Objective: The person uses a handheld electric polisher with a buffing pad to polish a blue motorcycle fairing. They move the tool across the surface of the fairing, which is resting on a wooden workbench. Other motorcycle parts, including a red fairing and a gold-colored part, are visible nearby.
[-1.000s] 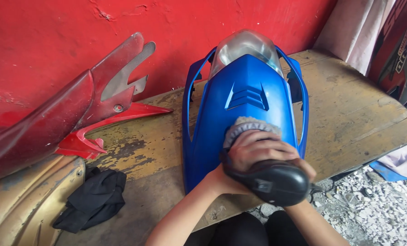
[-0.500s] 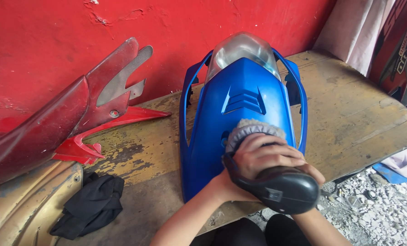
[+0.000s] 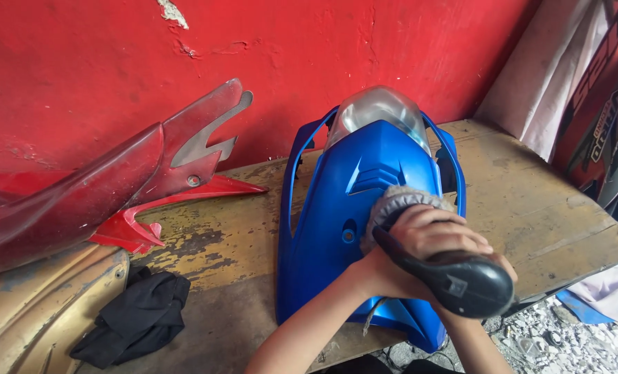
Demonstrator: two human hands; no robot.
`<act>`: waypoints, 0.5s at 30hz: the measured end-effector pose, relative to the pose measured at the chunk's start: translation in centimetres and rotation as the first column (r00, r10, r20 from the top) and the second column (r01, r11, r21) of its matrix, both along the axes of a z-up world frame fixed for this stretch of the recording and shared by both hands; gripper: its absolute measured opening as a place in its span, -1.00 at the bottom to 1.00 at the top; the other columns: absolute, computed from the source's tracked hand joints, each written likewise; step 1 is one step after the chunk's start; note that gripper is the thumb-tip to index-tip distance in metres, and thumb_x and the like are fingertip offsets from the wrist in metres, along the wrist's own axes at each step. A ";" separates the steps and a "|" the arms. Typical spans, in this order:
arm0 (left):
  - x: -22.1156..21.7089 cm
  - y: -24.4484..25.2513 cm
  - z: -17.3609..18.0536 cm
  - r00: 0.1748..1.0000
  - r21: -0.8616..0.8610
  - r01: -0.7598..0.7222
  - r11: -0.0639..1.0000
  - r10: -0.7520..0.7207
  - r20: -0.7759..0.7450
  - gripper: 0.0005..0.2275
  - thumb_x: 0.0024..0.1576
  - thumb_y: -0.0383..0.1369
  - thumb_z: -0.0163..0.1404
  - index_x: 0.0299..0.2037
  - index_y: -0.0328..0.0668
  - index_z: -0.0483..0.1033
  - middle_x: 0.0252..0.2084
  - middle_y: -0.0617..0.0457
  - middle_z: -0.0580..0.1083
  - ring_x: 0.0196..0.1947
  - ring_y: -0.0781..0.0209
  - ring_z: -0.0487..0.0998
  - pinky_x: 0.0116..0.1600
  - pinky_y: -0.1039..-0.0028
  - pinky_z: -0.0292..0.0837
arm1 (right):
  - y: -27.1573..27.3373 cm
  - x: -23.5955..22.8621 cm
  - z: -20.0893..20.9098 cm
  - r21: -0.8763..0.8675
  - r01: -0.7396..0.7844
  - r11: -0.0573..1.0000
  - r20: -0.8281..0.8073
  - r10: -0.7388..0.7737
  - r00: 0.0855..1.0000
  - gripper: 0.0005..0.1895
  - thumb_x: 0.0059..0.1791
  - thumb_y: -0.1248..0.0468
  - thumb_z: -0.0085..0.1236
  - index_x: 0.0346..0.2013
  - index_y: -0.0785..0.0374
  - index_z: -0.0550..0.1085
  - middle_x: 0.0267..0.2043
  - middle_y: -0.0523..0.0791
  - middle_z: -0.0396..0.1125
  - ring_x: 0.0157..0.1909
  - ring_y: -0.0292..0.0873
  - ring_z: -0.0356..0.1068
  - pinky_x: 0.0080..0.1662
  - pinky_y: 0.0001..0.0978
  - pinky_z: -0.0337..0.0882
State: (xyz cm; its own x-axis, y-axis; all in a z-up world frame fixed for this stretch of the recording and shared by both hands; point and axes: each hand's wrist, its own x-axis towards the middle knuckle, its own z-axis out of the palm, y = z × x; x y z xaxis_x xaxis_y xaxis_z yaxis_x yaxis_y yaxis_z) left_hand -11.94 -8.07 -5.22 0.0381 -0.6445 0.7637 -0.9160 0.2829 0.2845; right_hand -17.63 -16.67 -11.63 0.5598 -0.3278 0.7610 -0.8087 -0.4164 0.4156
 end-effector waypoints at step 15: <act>0.7 -2.5 0.6 1.000 -0.046 0.025 0.999 -0.025 0.006 -0.62 0.04 -0.05 0.17 0.06 0.23 0.51 0.10 0.35 0.53 0.26 0.28 0.49 0.40 0.35 0.24 | 6.9 1.9 10.6 0.079 0.478 0.875 -0.180 -0.460 0.870 -0.71 0.02 0.19 -0.19 -0.04 0.23 0.35 -0.05 -0.01 0.41 0.05 -0.04 0.41 0.11 -0.20 0.32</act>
State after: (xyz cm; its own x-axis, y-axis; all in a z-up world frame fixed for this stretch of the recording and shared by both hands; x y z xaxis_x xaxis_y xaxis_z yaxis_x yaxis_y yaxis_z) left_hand -11.22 -10.56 -4.57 0.0181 -0.6093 0.7927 -0.9102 0.3181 0.2653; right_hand -15.76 -9.74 -1.04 0.4221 -0.6617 0.6196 -0.8523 -0.0568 0.5200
